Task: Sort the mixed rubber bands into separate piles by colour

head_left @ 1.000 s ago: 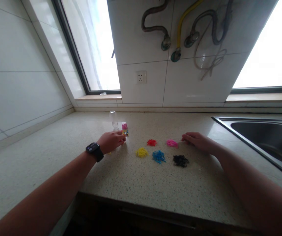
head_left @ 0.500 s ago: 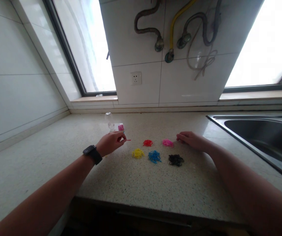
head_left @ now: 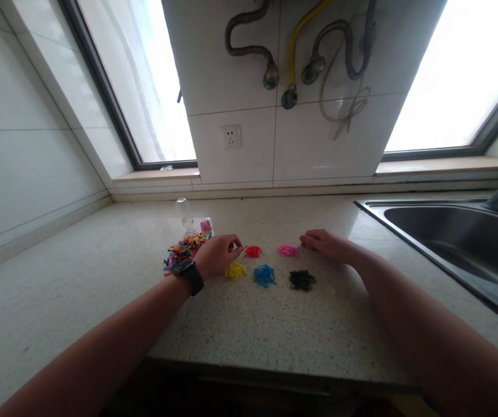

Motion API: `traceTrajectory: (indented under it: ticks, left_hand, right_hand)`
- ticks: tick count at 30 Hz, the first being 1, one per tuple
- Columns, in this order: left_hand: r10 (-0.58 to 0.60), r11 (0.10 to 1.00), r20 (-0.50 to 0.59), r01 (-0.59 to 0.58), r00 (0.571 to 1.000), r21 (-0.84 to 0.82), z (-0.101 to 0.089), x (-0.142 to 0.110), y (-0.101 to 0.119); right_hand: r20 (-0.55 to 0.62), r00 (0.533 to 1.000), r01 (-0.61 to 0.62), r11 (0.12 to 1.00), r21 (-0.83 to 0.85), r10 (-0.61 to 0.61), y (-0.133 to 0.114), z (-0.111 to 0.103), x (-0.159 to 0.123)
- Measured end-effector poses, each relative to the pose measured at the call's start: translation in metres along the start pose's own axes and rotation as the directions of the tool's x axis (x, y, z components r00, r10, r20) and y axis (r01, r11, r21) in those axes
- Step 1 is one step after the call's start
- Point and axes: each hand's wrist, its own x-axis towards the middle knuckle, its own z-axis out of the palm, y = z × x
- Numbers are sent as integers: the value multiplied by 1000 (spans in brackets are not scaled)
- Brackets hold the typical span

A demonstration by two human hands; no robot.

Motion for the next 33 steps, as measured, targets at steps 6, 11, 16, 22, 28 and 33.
traceTrajectory:
  ticks: [6, 11, 16, 22, 28, 33]
  left_hand:
    - [50, 999, 48, -51, 998, 9, -1, -3, -4]
    - [75, 997, 33, -76, 997, 17, -14, -11, -12]
    - [123, 992, 15, -123, 992, 11, -23, -26, 0]
    - [415, 910, 111, -412, 903, -43, -26, -54, 50]
    - [644, 763, 136, -644, 753, -49, -3, -81, 81]
    - [690, 715, 155, -699, 706, 3, 3, -84, 85]
  right_hand:
    - [2, 1000, 2, 1000, -22, -2, -9, -4, -4]
    - [-17, 1000, -9, 1000, 1, 9, -4, -2, -5]
    - [-16, 1000, 1, 1000, 22, -1, 0, -1, -6]
    - [-20, 999, -27, 999, 28, 28, 1, -2, -7]
    - [-21, 1000, -22, 1000, 13, 22, 2, -3, -8]
    - [-46, 999, 15, 1000, 1, -15, 1, -1, -8]
